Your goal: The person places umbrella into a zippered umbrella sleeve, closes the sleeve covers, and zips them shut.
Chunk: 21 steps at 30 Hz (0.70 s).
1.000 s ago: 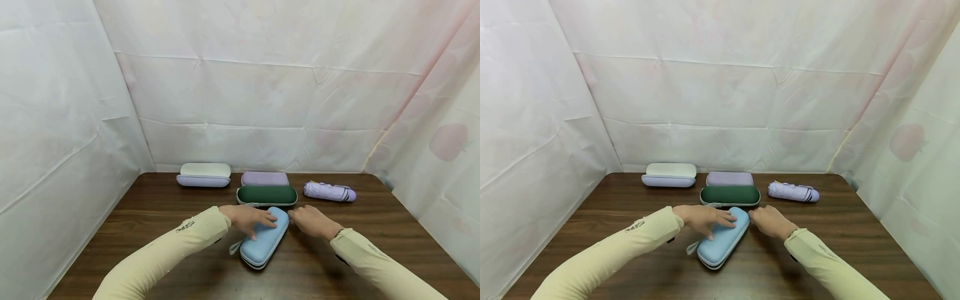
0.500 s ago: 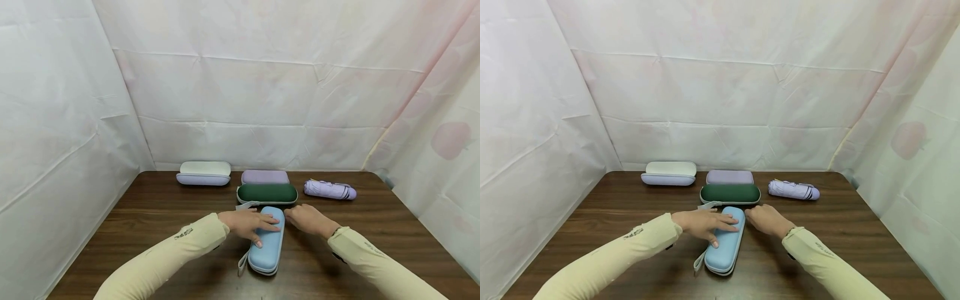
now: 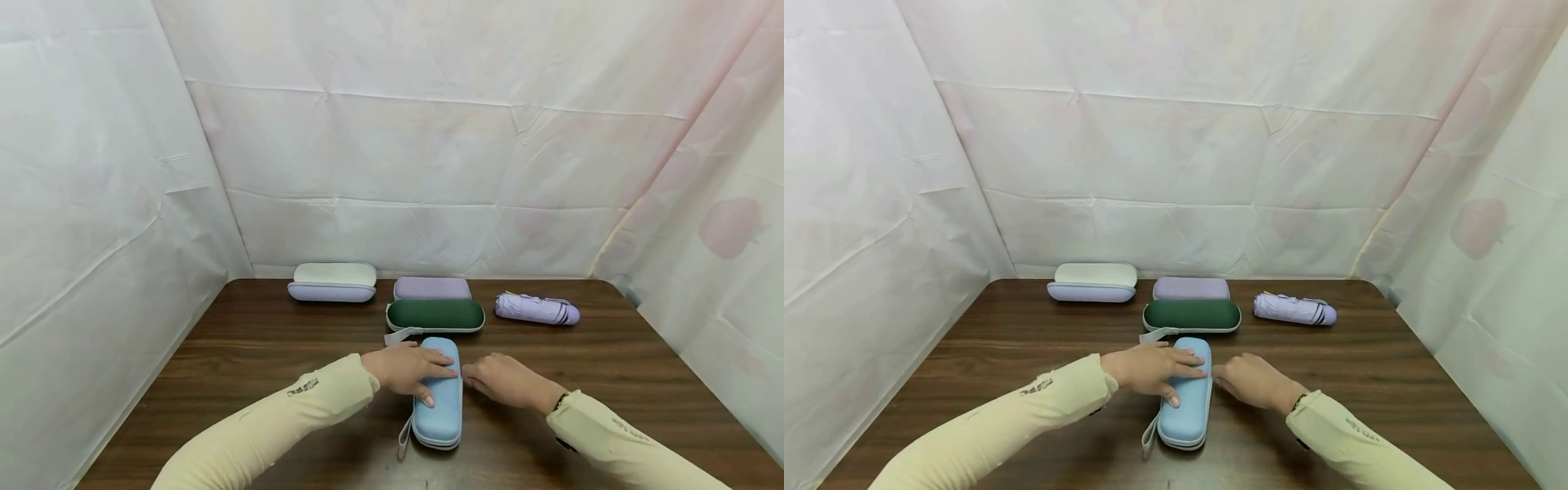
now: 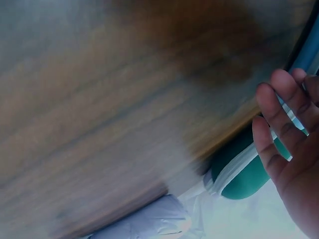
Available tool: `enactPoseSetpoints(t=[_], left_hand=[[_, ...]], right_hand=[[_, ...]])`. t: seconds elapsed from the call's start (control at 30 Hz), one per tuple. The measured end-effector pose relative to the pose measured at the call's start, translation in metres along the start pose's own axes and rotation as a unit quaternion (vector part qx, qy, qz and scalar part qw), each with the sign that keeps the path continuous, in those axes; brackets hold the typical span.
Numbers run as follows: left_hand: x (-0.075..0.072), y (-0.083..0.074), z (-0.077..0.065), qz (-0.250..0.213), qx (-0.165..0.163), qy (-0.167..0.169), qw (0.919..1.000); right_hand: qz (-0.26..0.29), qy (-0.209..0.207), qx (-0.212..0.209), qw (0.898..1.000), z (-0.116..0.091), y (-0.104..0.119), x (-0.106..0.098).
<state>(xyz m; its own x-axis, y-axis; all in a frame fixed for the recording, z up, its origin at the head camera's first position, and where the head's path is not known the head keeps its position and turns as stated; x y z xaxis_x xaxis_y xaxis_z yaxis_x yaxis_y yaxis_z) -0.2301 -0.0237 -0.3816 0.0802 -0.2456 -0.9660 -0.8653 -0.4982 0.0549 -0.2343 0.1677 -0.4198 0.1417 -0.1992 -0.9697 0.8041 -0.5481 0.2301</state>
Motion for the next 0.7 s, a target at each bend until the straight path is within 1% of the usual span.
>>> enactPoseSetpoints(t=[0.13,0.2,0.27,0.33,0.4,0.43,0.5,0.57,0.63,0.7], left_hand=[[-0.005,-0.009,-0.002,0.062,-0.034,-0.004,0.9975],[-0.007,-0.011,-0.002,0.083,-0.044,0.000,0.9956],[-0.011,-0.010,0.000,0.078,-0.050,0.020,0.9955],[-0.015,-0.005,0.003,0.066,-0.048,0.042,0.9958],[-0.018,0.000,0.007,0.051,-0.036,0.053,0.9966],[-0.018,0.002,0.009,0.053,-0.026,0.053,0.9968],[-0.017,0.004,0.013,0.069,0.001,0.036,0.9969],[-0.013,0.007,0.015,0.072,0.024,0.013,0.9971],[-0.008,0.010,0.016,0.069,0.037,-0.009,0.9969],[-0.004,0.013,0.014,0.058,0.041,-0.032,0.9970]], right_hand=[[-0.002,0.012,-0.014,1.000,-0.004,0.008,0.002],[-0.016,0.008,-0.027,0.999,-0.004,0.011,0.003],[-0.041,-0.003,-0.043,0.998,-0.004,0.014,0.002],[-0.070,-0.015,-0.060,0.996,-0.002,0.015,0.001],[-0.091,-0.018,-0.069,0.993,-0.001,0.015,0.001],[-0.104,-0.015,-0.074,0.992,0.000,0.015,0.001],[-0.121,-0.003,-0.082,0.989,0.001,0.014,0.002],[-0.133,0.008,-0.087,0.987,0.002,0.011,0.003],[-0.138,0.014,-0.086,0.987,0.003,0.008,0.003],[-0.126,0.011,-0.078,0.989,0.005,0.004,0.002]])
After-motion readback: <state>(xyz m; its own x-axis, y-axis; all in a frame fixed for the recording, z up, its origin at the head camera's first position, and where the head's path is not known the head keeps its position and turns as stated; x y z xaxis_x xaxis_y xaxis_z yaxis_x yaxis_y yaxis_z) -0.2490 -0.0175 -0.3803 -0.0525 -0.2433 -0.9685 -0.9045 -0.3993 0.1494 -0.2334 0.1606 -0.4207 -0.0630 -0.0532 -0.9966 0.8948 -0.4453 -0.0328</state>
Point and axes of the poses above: each hand's wrist, its own z-axis towards the middle knuckle, its own x-axis out of the palm, y = z × x, the point moved 3 cm from there along z, towards the middle knuckle, and after that the axes turned 6 degrees about z, right-handed, at the moved point
